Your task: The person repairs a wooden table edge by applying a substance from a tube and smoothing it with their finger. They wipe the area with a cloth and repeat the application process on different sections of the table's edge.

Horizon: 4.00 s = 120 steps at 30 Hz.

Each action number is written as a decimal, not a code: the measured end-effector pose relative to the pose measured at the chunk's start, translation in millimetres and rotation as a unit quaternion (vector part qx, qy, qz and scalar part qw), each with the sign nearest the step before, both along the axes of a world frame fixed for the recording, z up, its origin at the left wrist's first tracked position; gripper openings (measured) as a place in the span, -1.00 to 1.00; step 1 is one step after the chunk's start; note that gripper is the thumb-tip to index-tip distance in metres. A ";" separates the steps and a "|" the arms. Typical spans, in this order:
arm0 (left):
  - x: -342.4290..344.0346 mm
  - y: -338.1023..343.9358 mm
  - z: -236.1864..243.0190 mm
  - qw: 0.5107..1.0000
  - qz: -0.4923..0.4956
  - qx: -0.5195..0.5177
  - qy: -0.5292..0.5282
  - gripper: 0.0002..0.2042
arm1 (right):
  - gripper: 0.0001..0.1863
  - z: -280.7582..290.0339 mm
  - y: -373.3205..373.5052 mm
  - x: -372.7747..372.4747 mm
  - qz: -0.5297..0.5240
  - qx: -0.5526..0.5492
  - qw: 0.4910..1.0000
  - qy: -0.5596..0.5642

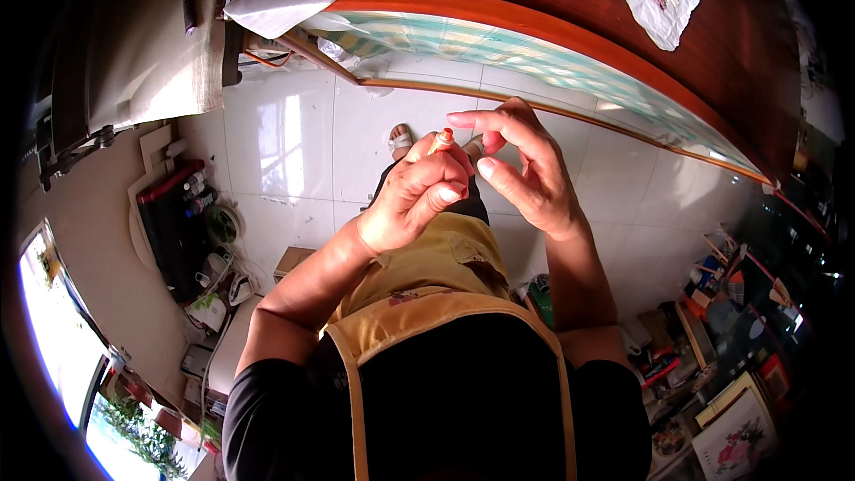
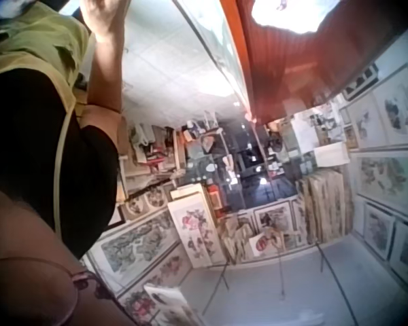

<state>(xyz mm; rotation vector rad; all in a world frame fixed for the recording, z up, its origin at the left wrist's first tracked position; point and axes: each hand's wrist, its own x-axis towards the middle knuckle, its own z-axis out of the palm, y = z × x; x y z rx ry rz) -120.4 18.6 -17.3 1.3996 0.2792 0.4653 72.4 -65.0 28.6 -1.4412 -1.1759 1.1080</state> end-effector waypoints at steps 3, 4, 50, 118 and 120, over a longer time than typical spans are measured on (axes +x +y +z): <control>1.4 1.6 -1.0 0.999 0.009 0.035 0.016 -0.82 | -0.57 -6.1 -1.0 -2.4 -0.023 -0.015 0.998 0.051; 1.8 2.1 -2.3 0.998 0.013 0.056 0.024 -0.82 | -0.57 -9.4 -3.0 -3.4 -0.024 -0.031 0.995 0.088; -29.2 2.7 -54.0 0.970 0.074 0.113 0.200 -0.80 | -0.20 -60.1 9.9 37.1 -0.203 -0.049 0.808 -0.551; -36.3 -3.7 -56.0 0.969 0.074 0.101 0.211 -0.79 | -0.35 -54.5 26.0 36.5 -0.199 -0.044 0.797 -0.568; -35.4 -3.9 -54.7 0.969 0.072 0.097 0.215 -0.79 | -0.35 -55.9 27.7 37.4 -0.187 -0.048 0.800 -0.568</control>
